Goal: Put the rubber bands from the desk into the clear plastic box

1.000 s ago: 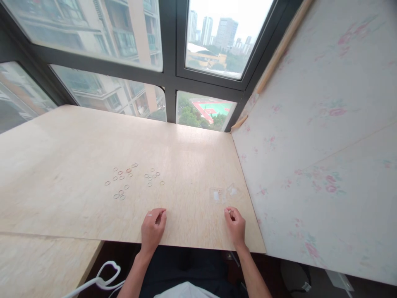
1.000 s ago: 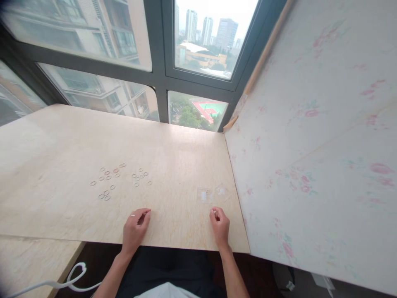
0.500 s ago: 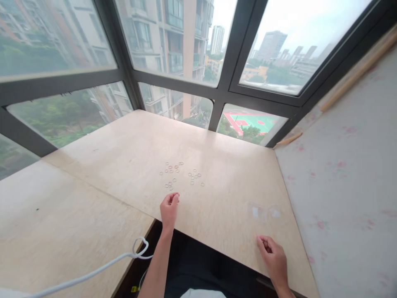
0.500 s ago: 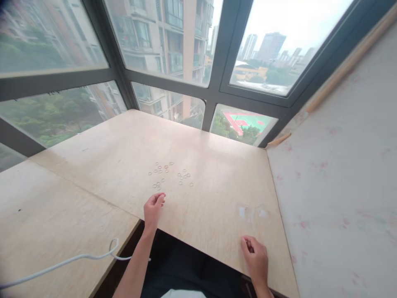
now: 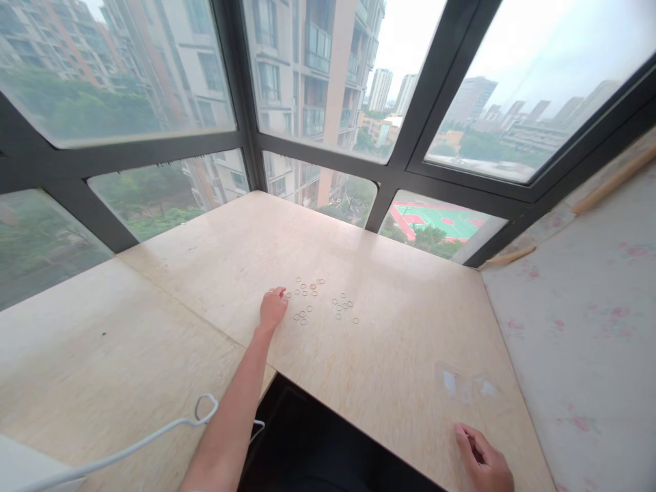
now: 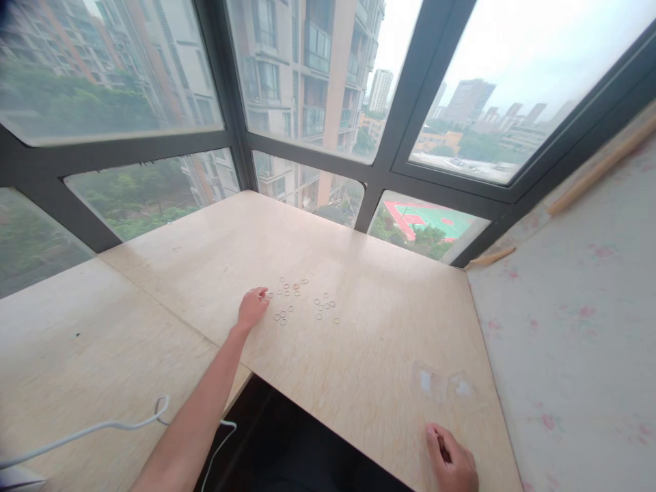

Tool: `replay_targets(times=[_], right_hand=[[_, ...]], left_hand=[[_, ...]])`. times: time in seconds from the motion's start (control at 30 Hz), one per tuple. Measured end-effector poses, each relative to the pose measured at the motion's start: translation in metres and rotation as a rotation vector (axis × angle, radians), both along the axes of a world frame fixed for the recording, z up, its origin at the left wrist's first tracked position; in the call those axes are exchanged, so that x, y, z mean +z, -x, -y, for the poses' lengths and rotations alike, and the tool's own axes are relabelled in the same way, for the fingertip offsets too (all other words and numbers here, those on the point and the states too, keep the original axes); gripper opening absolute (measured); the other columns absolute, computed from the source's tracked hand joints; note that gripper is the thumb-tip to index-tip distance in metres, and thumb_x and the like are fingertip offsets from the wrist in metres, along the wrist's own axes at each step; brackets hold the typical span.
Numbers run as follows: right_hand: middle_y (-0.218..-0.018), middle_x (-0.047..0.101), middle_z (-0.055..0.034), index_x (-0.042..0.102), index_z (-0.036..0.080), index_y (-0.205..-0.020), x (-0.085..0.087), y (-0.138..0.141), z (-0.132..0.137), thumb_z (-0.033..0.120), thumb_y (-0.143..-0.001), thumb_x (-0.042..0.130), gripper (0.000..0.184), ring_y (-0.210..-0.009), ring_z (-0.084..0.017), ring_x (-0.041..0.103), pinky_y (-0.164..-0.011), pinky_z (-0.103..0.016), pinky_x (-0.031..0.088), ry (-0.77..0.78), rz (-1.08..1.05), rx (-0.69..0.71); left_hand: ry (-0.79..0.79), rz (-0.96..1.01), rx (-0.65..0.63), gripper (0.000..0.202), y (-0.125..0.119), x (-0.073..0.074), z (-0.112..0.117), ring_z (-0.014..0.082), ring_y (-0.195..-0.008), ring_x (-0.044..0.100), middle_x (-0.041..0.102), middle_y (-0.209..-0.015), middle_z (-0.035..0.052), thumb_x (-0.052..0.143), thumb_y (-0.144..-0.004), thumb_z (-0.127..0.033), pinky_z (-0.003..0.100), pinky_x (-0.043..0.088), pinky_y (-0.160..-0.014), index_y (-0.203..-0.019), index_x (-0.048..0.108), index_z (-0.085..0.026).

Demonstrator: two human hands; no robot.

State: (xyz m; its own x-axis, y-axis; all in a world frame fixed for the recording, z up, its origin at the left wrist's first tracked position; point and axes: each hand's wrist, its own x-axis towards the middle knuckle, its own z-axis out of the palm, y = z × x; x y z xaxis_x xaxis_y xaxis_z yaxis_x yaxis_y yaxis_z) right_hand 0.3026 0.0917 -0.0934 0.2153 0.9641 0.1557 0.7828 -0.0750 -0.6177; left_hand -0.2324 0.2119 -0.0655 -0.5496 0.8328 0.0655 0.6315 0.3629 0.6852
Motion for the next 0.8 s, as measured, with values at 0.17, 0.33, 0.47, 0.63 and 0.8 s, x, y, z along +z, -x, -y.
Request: replay_targets(times=[0.17,0.33,0.47,0.63,0.8], right_hand=[[-0.06,0.066,-0.0058,0.073,0.023,-0.075,-0.004,0.0,-0.004,0.067,-0.068,0.054,0.048,-0.055,-0.025,0.06,-0.055,-0.035,0.05,-0.008,-0.006,-0.008],[-0.049,0.055,-0.0004,0.071,0.022,-0.083,-0.001,0.002,-0.005,0.063,-0.068,0.053,0.048,-0.048,-0.022,0.055,-0.052,-0.033,0.047,0.017,0.008,-0.018],[-0.045,0.05,0.0022,0.07,0.02,-0.088,0.0,0.002,-0.005,0.062,-0.069,0.052,0.049,-0.043,-0.02,0.052,-0.051,-0.033,0.045,0.023,0.004,0.012],[-0.046,0.05,0.0012,0.07,0.021,-0.087,-0.003,0.002,-0.004,0.064,-0.071,0.049,0.05,-0.045,-0.021,0.053,-0.049,-0.032,0.044,-0.035,0.024,-0.005],[-0.046,0.05,0.0014,0.072,0.02,-0.088,-0.005,0.0,-0.004,0.065,-0.075,0.048,0.052,-0.044,-0.02,0.051,-0.05,-0.031,0.045,-0.042,0.035,0.038]], left_hand=[[0.094,-0.128,-0.192,0.014,0.02,0.002,-0.013,0.0207,-0.087,0.06,0.068,-0.088,0.0065,0.057,-0.08,-0.022,0.029,0.044,-0.082,-0.084,0.071,-0.019],[0.153,-0.217,-0.236,0.018,0.026,0.0,-0.014,0.0216,-0.09,0.059,0.067,-0.091,0.0074,0.051,-0.084,-0.016,0.029,0.043,-0.076,-0.079,0.068,-0.02],[0.183,-0.279,-0.217,0.02,0.02,-0.002,-0.013,0.0247,-0.094,0.056,0.064,-0.093,0.0095,0.046,-0.086,-0.011,0.031,0.041,-0.073,-0.081,0.064,-0.019],[0.192,-0.32,-0.17,0.02,0.008,-0.002,-0.007,0.0267,-0.095,0.055,0.062,-0.095,0.0111,0.042,-0.089,-0.013,0.034,0.039,-0.077,-0.084,0.061,-0.018],[0.176,-0.294,-0.109,0.02,0.001,-0.001,-0.002,0.0276,-0.096,0.055,0.061,-0.096,0.0117,0.041,-0.089,-0.013,0.037,0.037,-0.081,-0.084,0.059,-0.018]])
